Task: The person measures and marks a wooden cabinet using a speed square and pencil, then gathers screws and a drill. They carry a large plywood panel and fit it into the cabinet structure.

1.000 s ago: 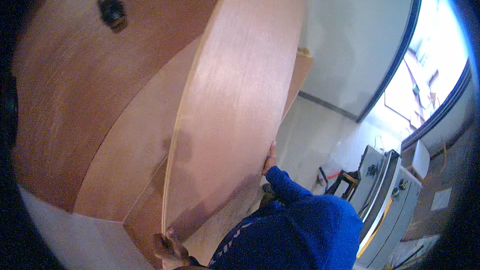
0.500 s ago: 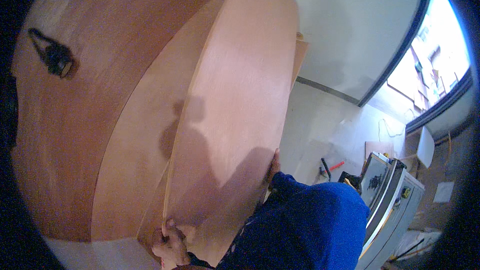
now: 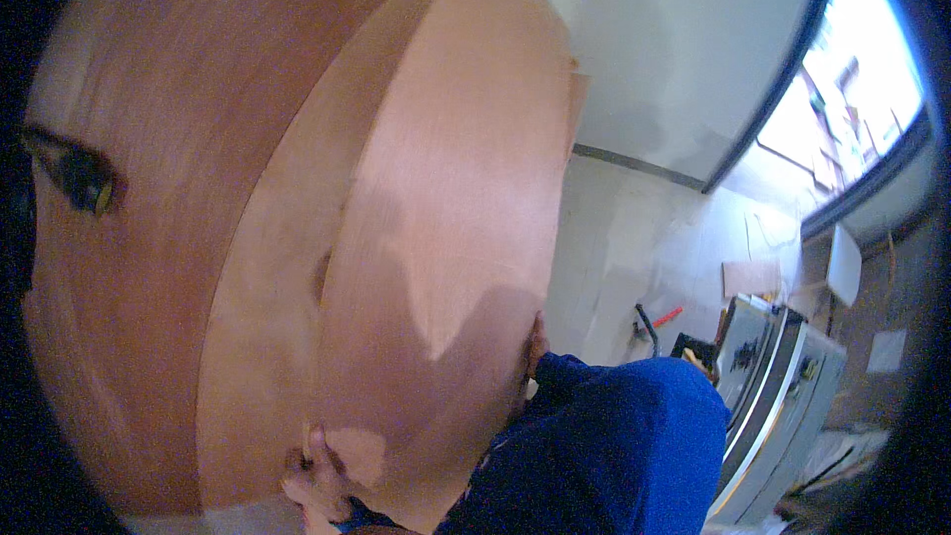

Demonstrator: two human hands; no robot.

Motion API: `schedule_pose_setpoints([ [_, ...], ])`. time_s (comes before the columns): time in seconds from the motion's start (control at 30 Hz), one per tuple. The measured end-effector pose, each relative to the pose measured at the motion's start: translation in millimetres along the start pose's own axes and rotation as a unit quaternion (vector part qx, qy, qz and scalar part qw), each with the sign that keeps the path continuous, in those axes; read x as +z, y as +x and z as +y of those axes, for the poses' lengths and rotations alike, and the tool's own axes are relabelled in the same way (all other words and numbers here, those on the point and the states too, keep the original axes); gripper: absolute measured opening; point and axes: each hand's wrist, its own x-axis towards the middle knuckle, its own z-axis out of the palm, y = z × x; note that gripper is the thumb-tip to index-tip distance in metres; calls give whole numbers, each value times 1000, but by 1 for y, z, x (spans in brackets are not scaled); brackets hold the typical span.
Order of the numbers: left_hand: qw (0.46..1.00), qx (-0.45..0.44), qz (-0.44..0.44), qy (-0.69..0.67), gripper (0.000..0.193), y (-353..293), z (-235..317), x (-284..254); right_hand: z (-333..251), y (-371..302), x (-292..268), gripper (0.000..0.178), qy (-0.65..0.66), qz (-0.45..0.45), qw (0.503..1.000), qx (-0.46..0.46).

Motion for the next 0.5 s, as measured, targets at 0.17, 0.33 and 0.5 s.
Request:
schedule_pose_setpoints([
  [0.17, 999, 16, 51, 12, 39, 3, -10, 13, -13, -12, -12, 90, -58, -20, 997, 53],
  [0.33, 995, 35, 46, 84, 71, -5, -12, 45, -59, 4, -13, 90, -183, -33, 978, 99],
  [0.5, 996, 46, -19, 76, 65, -5, 3, 50, -67, 16, -1, 90, -260, -23, 957, 124],
])
